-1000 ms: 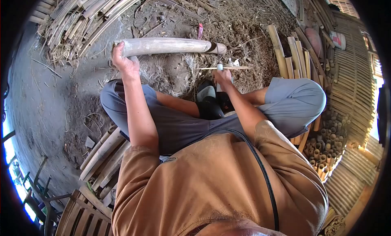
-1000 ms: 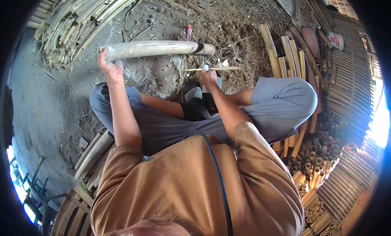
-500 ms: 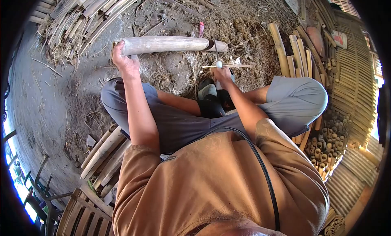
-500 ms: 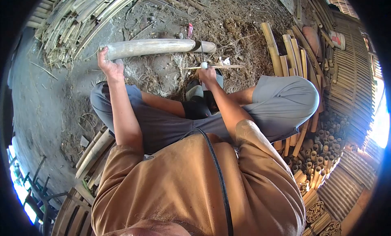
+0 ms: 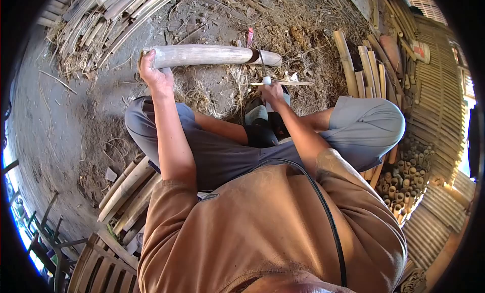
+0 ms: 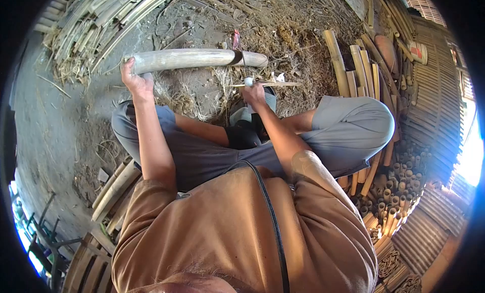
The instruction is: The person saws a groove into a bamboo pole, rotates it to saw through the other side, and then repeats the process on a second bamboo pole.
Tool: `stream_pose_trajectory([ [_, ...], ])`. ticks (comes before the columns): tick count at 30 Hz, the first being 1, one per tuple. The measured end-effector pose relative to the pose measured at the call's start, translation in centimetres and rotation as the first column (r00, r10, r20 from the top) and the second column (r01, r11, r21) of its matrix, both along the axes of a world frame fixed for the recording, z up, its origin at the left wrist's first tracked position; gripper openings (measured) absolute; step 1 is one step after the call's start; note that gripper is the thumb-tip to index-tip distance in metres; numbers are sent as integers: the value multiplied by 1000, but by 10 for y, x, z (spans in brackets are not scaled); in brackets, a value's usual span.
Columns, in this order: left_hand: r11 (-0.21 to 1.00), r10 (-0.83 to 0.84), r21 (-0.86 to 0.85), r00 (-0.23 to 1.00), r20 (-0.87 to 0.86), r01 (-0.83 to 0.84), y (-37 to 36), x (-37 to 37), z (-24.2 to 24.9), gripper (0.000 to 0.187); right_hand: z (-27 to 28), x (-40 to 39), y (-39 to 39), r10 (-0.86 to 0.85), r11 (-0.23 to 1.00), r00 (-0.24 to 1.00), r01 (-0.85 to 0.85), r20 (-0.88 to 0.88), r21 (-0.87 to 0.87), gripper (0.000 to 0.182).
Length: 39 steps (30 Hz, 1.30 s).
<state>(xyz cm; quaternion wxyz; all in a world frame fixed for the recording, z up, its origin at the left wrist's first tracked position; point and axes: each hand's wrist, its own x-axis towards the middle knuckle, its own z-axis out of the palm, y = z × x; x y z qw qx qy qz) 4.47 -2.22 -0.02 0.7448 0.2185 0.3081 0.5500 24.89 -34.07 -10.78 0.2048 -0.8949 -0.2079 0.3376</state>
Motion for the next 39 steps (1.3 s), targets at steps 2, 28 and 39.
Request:
stream_pose_trajectory([
  [2, 1000, 20, -4, 1000, -19, -20, 4, 0, -6, 18, 0, -6, 5, 114, 990, 993, -114, 16, 81, 20],
  [28, 1000, -16, -27, 999, -42, 14, 5, -2, -9, 32, 15, 0, 3, 102, 991, 994, -104, -28, -85, 16],
  [39, 999, -41, -17, 999, 7, 41, 2, -3, -9, 37, 24, -10, 16, -186, 983, 982, 186, 20, 4, 22],
])
